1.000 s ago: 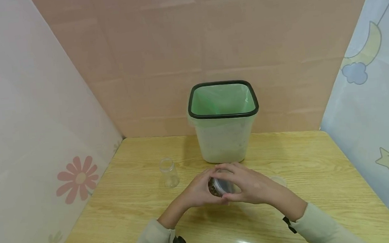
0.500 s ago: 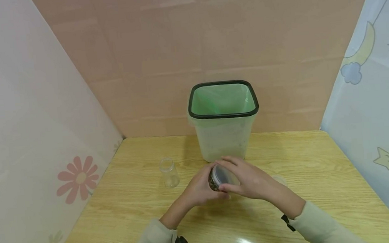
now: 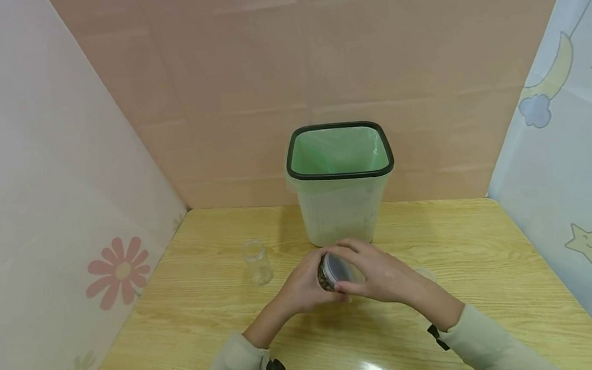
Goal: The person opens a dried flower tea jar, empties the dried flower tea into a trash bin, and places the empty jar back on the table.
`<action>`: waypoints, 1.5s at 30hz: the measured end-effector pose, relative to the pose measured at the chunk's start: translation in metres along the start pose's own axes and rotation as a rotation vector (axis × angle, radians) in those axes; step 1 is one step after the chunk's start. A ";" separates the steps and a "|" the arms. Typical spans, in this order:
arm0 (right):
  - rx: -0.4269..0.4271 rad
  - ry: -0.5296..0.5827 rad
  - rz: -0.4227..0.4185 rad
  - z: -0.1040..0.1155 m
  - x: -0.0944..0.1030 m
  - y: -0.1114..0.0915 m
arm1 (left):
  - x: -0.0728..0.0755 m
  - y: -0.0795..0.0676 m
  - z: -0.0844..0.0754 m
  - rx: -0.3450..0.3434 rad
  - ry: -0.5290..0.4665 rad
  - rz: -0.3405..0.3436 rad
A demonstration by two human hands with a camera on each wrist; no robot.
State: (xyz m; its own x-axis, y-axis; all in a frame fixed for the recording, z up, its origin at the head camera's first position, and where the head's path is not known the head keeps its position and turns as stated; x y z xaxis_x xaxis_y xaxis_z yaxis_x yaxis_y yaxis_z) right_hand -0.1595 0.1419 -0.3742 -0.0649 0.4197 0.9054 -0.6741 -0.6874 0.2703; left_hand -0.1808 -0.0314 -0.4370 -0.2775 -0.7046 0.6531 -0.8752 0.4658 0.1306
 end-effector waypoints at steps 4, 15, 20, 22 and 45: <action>0.043 0.004 0.010 0.001 0.000 0.000 | 0.001 0.000 0.001 -0.020 -0.014 0.020; 0.260 -0.002 -0.046 0.006 0.004 -0.004 | 0.004 0.000 -0.001 -0.082 -0.064 0.102; 0.298 0.024 -0.039 0.007 0.005 -0.006 | 0.004 0.000 -0.002 -0.133 -0.070 0.129; 0.287 0.030 -0.028 0.007 0.005 -0.006 | 0.003 0.000 -0.002 -0.132 -0.081 0.136; 0.025 -0.043 -0.048 -0.001 0.001 -0.004 | -0.001 -0.001 -0.002 0.043 0.032 -0.022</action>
Point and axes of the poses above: each hand's wrist, its own y-axis towards the middle knuckle, its own x-axis out of the back of the hand, z = x × y, the point moved 4 cm from there along y, towards the middle knuckle, and after that the axes turned 4 degrees about x, right-handed, at the moved point
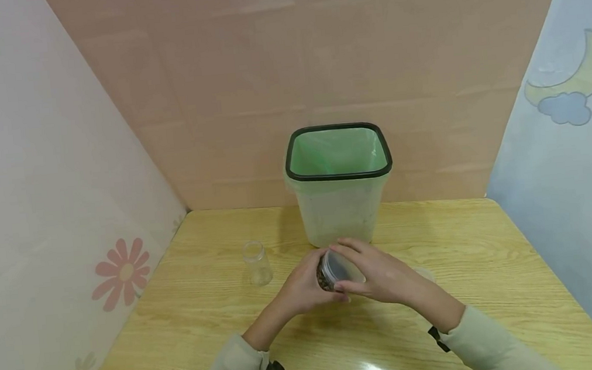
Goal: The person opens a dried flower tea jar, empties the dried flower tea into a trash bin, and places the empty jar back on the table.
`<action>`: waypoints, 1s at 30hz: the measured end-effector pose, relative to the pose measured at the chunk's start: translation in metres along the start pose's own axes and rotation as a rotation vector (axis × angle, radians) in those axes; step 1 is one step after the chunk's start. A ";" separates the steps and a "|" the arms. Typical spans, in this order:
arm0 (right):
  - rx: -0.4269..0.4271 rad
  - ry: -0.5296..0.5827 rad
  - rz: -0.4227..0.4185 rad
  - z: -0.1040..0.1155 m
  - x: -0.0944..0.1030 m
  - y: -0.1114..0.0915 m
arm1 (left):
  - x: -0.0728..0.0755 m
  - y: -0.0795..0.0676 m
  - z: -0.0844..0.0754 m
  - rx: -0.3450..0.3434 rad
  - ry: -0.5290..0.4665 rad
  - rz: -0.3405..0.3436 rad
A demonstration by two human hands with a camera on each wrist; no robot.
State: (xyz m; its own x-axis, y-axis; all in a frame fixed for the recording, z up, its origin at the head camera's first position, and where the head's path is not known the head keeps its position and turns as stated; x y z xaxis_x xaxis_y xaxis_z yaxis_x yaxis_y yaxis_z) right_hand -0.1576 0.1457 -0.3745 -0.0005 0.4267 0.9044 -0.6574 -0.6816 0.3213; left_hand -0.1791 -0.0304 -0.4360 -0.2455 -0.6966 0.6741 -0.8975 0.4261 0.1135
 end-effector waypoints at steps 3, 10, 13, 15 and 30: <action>-0.018 0.008 0.008 0.000 -0.002 0.000 | -0.001 0.000 0.000 -0.015 0.000 0.002; -0.017 0.028 0.010 0.001 -0.003 0.001 | -0.002 -0.001 -0.002 -0.048 0.000 0.011; -0.015 0.029 0.021 0.002 -0.002 0.001 | -0.002 -0.001 -0.002 -0.051 0.002 0.019; -0.015 0.032 0.034 0.003 -0.002 0.001 | -0.001 -0.001 -0.001 -0.052 0.003 0.028; 0.146 0.039 0.040 0.008 0.000 -0.002 | 0.006 -0.001 0.001 -0.111 -0.075 0.171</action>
Point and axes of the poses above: each hand's wrist, its own y-axis towards the middle knuckle, its own x-axis out of the back of the hand, z = x × y, the point moved 4 cm from there along y, towards the middle knuckle, and after that the axes turned 4 degrees about x, right-handed, at the moved point
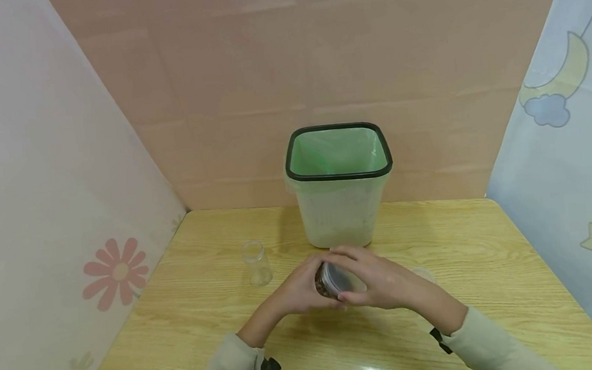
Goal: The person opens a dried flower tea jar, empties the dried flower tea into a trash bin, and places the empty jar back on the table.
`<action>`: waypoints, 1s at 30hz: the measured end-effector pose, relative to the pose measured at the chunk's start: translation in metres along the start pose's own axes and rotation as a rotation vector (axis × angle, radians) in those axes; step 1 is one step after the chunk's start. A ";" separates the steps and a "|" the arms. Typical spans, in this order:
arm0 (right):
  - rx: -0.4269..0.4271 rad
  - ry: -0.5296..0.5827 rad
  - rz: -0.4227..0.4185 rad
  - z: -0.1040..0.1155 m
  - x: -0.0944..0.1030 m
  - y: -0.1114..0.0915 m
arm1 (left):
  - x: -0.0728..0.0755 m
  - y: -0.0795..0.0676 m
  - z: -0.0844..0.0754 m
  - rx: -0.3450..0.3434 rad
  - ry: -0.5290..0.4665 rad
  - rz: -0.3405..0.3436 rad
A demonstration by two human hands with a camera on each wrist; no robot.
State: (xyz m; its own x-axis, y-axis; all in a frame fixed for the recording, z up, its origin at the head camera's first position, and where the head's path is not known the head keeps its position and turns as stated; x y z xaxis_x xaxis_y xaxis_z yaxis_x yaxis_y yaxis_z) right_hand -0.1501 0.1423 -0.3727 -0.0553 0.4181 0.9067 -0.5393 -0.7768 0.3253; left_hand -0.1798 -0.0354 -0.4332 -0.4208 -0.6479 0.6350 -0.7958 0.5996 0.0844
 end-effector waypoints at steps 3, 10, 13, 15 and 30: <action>0.061 0.001 -0.002 0.001 0.000 -0.002 | 0.000 0.000 0.001 -0.026 0.000 0.030; 0.127 0.016 -0.022 0.001 -0.001 -0.004 | 0.000 0.001 0.001 -0.070 -0.019 0.060; 0.107 0.019 -0.018 0.000 -0.001 -0.004 | -0.001 0.000 0.001 -0.051 -0.040 0.051; 0.072 0.024 -0.013 -0.001 0.000 -0.004 | -0.002 0.000 0.001 -0.030 -0.047 0.037; -0.160 0.028 0.007 -0.010 -0.002 0.000 | -0.002 0.001 -0.002 0.073 0.121 -0.150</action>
Point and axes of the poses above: each hand's wrist, its own y-axis towards the middle knuckle, its own x-axis out of the back of the hand, z = x × y, the point moved 4 cm from there along y, towards the middle knuckle, and after that the axes turned 4 degrees about x, right-handed, at the moved point
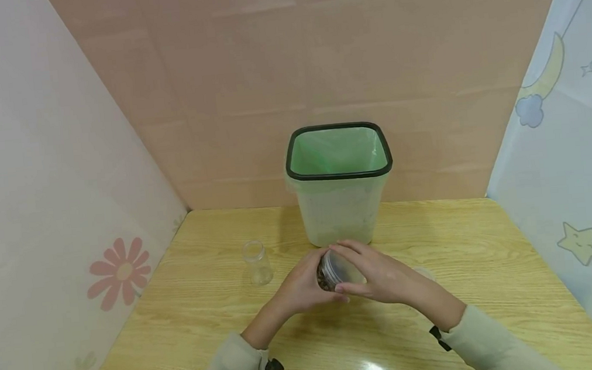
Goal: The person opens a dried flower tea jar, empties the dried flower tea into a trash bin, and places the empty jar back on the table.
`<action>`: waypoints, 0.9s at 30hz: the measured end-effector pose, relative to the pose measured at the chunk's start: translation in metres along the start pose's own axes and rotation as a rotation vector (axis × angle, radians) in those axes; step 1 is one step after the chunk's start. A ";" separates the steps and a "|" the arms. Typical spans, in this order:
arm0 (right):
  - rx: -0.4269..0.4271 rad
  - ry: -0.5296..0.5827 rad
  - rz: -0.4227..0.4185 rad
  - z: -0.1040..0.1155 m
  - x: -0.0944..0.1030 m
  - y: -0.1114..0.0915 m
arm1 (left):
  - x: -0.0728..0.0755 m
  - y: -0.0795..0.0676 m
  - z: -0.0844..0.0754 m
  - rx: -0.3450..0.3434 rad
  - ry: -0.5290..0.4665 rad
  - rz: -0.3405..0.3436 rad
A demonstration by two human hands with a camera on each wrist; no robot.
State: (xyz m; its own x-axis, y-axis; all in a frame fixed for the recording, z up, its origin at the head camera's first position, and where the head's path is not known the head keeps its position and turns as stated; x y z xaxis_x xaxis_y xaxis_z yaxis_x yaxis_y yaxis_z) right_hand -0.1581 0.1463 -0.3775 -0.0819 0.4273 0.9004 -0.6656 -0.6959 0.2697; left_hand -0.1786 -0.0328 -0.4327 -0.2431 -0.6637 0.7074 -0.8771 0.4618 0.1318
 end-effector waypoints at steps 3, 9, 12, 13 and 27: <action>0.004 -0.004 -0.006 0.000 -0.001 0.000 | 0.000 0.000 -0.001 -0.016 0.017 -0.010; -0.006 -0.003 0.016 0.000 -0.001 0.000 | -0.001 0.001 -0.001 -0.043 0.025 0.004; 0.006 0.005 0.031 0.000 -0.001 0.001 | 0.000 0.001 0.000 -0.044 0.014 0.034; 0.019 0.008 0.033 0.001 -0.001 0.001 | 0.001 0.001 0.000 -0.045 0.006 0.047; 0.220 0.021 0.005 0.007 0.000 -0.004 | 0.005 0.003 0.004 -0.143 -0.131 0.181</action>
State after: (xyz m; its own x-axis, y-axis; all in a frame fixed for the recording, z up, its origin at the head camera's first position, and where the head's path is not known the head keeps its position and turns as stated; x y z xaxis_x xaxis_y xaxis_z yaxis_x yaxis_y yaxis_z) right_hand -0.1501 0.1449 -0.3759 -0.1013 0.4340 0.8952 -0.4876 -0.8060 0.3356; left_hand -0.1844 -0.0369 -0.4310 -0.4502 -0.6291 0.6337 -0.7492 0.6522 0.1151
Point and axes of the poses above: each hand's wrist, its own y-axis towards the middle knuckle, its own x-axis out of the back of the hand, z = x × y, the point moved 4 cm from there along y, towards the middle knuckle, and after that the axes turned 4 degrees about x, right-handed, at the moved point
